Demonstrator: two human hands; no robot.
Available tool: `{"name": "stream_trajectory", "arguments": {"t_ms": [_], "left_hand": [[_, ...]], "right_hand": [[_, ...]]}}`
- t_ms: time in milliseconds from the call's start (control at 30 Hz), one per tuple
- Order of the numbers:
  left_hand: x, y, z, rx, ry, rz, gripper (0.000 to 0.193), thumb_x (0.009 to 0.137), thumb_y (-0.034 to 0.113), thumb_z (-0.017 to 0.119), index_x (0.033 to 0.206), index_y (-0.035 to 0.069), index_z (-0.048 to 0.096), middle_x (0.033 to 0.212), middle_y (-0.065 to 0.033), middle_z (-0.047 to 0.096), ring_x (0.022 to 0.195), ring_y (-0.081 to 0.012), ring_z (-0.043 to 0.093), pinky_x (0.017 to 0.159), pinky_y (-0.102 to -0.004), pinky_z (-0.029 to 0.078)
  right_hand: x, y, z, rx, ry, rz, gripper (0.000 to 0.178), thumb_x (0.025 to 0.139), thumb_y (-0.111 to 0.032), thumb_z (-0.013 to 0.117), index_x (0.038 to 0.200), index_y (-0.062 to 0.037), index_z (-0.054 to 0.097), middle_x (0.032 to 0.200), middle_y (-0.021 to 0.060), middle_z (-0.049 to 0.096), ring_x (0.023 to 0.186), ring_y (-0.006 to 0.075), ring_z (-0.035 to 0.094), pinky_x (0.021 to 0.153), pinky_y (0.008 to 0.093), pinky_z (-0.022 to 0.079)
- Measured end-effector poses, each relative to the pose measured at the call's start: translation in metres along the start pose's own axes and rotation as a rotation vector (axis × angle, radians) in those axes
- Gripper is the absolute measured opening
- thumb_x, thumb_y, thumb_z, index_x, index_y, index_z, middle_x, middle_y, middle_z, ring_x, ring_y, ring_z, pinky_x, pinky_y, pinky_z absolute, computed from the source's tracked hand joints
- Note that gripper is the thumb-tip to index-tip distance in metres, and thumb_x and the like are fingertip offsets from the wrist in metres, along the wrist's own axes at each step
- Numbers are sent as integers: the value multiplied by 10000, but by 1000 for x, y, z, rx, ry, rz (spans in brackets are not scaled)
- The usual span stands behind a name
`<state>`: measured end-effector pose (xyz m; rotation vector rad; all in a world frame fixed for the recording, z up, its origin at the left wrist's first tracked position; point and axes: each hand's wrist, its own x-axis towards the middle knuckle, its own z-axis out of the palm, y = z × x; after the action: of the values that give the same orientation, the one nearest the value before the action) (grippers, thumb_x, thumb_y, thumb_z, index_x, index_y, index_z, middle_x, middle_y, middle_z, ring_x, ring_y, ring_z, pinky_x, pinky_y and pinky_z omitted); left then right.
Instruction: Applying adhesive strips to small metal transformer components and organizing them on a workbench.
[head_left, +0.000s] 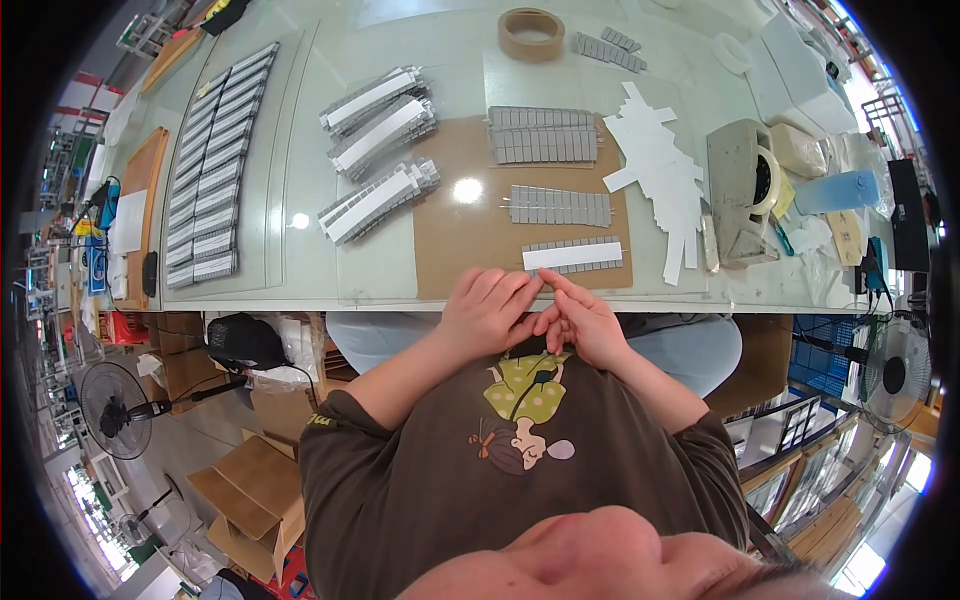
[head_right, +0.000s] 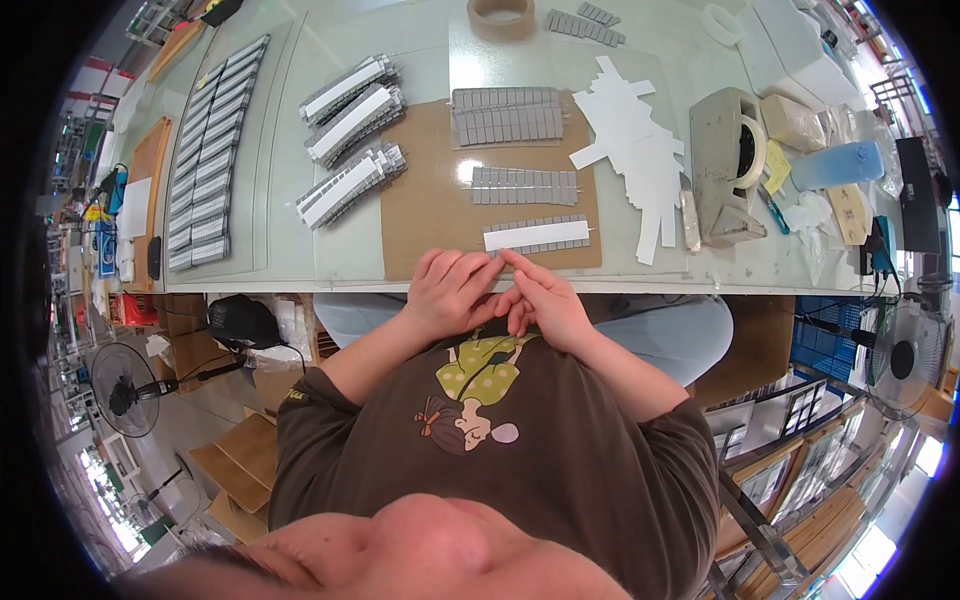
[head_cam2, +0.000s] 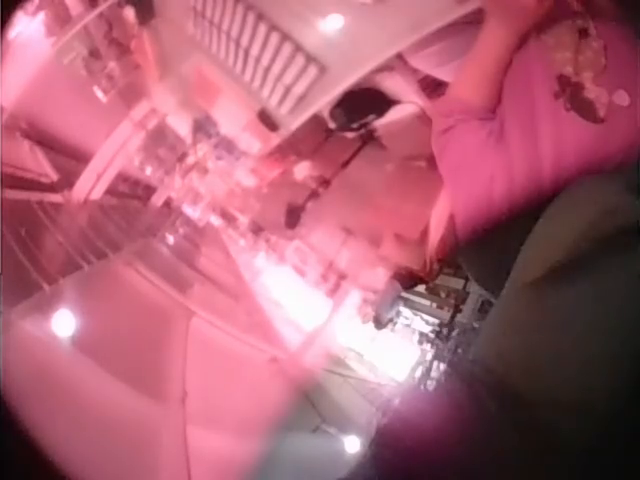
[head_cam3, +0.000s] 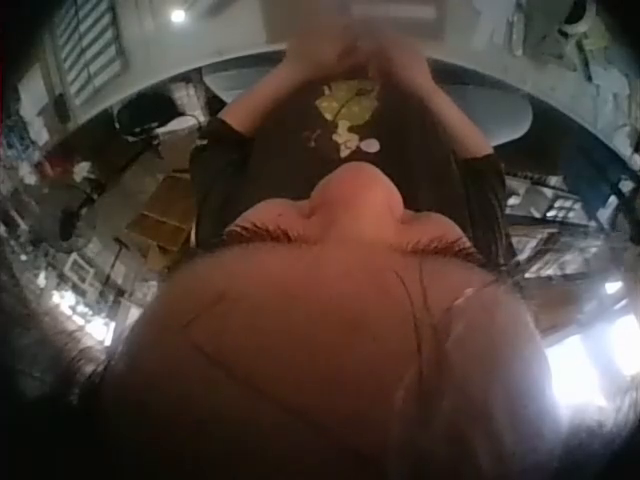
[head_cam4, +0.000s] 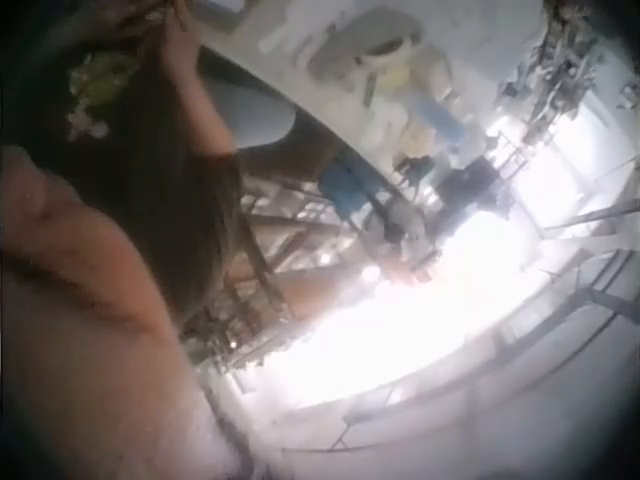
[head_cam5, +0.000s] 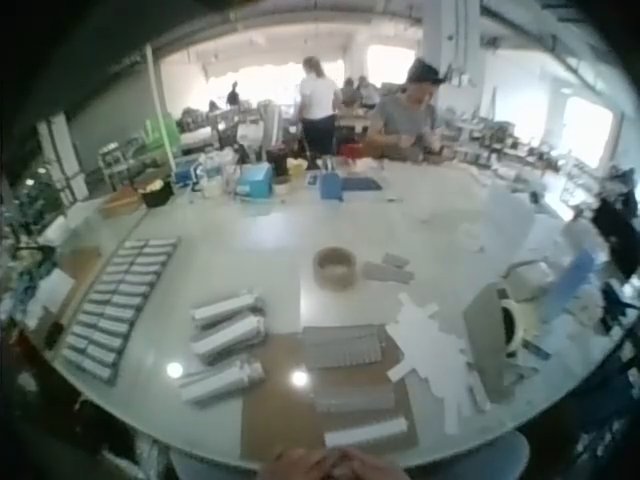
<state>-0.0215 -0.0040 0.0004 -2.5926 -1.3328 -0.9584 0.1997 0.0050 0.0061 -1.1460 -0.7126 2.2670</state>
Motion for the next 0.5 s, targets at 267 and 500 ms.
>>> {"name": "stream_trajectory", "arguments": {"t_ms": [267,500], "left_hand": [[0,1,-1,-11,3,-2,463,809,362,771,1196,110,733,1179,-5,648,1040,-216,597,929,-398,465],[1,-3,2,-12,5,11,465,808,360,781,1203,120,729,1225,-16,659,1045,-223,612,937,-410,462]], "right_hand": [[-2,1,1,-2,-5,-9,474,1149,-287,439,1605,-155,426,862,84,703,608,137,659,568,239,511],[-6,-6,9,-99,18,-6,493,1141,-269,462,1615,-146,406,870,66,699,607,120,642,578,246,526]]}}
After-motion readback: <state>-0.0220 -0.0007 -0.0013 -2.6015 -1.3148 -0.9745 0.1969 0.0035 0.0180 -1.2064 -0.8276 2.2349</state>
